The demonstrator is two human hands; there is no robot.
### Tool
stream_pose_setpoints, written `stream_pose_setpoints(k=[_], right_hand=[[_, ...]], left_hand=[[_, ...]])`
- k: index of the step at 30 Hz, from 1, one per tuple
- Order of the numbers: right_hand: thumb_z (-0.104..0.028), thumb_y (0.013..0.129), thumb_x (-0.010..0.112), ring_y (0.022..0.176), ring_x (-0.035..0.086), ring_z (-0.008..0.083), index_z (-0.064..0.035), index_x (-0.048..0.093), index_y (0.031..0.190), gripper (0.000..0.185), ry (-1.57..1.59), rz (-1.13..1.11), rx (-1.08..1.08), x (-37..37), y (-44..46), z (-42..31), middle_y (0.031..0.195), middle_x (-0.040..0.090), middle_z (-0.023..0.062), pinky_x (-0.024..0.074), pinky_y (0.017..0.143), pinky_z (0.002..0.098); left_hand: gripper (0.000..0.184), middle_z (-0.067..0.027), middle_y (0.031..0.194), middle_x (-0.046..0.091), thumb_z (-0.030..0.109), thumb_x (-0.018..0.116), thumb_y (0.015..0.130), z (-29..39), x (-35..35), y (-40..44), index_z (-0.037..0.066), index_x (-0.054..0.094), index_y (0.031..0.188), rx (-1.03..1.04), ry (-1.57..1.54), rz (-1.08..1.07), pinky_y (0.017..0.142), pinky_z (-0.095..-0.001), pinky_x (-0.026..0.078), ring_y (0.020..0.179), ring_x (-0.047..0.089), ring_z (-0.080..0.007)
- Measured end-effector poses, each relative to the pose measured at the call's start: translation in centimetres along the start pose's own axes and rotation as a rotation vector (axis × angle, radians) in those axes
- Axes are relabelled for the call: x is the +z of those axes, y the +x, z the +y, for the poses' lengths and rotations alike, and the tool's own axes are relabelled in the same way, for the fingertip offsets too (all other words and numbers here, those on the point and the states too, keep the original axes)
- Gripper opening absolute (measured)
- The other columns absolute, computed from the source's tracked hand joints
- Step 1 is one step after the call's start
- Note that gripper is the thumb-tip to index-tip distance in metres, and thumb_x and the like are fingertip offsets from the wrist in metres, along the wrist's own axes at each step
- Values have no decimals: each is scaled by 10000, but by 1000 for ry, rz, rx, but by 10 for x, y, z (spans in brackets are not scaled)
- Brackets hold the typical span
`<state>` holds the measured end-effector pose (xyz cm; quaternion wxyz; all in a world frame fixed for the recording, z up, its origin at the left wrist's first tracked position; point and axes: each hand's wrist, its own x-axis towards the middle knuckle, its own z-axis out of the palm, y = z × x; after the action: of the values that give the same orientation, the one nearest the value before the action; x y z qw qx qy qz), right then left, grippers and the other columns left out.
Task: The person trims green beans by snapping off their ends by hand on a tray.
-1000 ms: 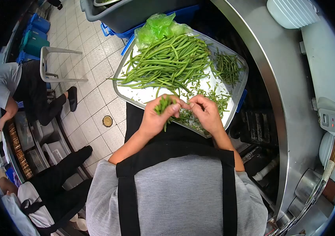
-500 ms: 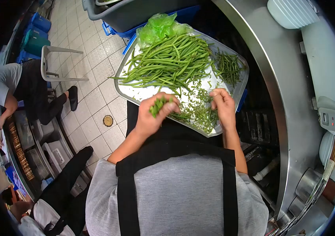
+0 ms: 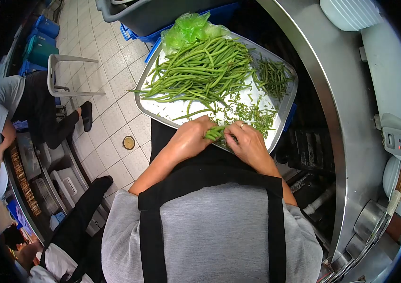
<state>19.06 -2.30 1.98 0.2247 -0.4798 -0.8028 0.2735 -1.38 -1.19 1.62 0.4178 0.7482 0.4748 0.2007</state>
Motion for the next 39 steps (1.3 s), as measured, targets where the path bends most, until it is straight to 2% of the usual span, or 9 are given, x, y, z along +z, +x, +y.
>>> stream_pose_setpoints(k=[4, 13, 16, 17, 18, 20, 21, 26, 39], right_hand=[[-79, 811, 670, 734, 620, 306, -56, 634, 871, 73, -8, 55, -38, -11, 3, -4, 810, 606, 105, 494, 669, 407], [-58, 845, 633, 688, 603, 243, -47, 662, 899, 62, -134, 208, -25, -6, 8, 2, 788, 612, 80, 471, 645, 353], [-58, 902, 588, 643, 554, 132, -28, 659, 917, 79, 384, 378, 233, -6, 10, 15, 767, 594, 21, 437, 589, 276], [-67, 937, 560, 639, 491, 50, -11, 655, 936, 110, 693, 351, 442, -9, 8, 26, 768, 565, -22, 389, 561, 204], [-66, 942, 553, 625, 479, 33, -8, 656, 952, 119, 697, 428, 372, -16, 12, 25, 779, 555, -27, 377, 554, 182], [-37, 930, 549, 618, 478, 40, -23, 664, 1006, 138, 674, 420, 272, -21, 16, 25, 789, 561, -10, 383, 554, 197], [-25, 920, 556, 629, 490, 57, -34, 672, 1024, 156, 661, 344, 292, -20, 13, 21, 791, 563, 1, 394, 565, 209], [-29, 879, 603, 734, 569, 155, -14, 689, 1014, 161, 521, -19, 149, -10, 11, -2, 865, 608, 64, 450, 662, 268], [-52, 837, 681, 632, 506, 110, -4, 665, 881, 68, 526, -49, 206, -9, 14, -4, 745, 581, 28, 410, 584, 252]], left_hand=[[145, -151, 895, 612, 61, 653, 750, 6, -3, 1, 33, 634, 891, -3, 114, -13, 723, -452, 490, 846, 615, -370], [189, -152, 858, 640, 96, 697, 746, 4, -2, 5, 30, 651, 917, -33, -1, 47, 706, -432, 497, 810, 619, -383], [187, -116, 798, 646, 136, 703, 804, 7, -5, 5, 27, 652, 946, -24, -155, 32, 659, -380, 493, 732, 627, -324], [187, -97, 773, 649, 151, 704, 827, 7, -5, 6, 25, 652, 955, -18, -219, 28, 636, -357, 490, 698, 632, -294], [166, -73, 754, 633, 154, 696, 847, 10, -6, 6, 20, 653, 934, -132, -387, 58, 596, -317, 461, 653, 586, -222], [154, -24, 716, 602, 161, 679, 889, 16, -7, 7, 10, 655, 892, -366, -723, 110, 515, -238, 402, 565, 494, -80], [148, -15, 727, 602, 164, 673, 895, 11, -8, 8, 20, 650, 918, -340, -861, 121, 478, -196, 352, 520, 459, -57], [148, -1, 703, 583, 171, 668, 903, 8, -13, 10, 25, 644, 890, -320, -1029, 256, 486, -208, 367, 542, 476, -63], [178, -10, 703, 550, 172, 645, 917, 10, -17, 9, 1, 635, 967, -237, -1109, 336, 514, -206, 354, 556, 468, -72]])
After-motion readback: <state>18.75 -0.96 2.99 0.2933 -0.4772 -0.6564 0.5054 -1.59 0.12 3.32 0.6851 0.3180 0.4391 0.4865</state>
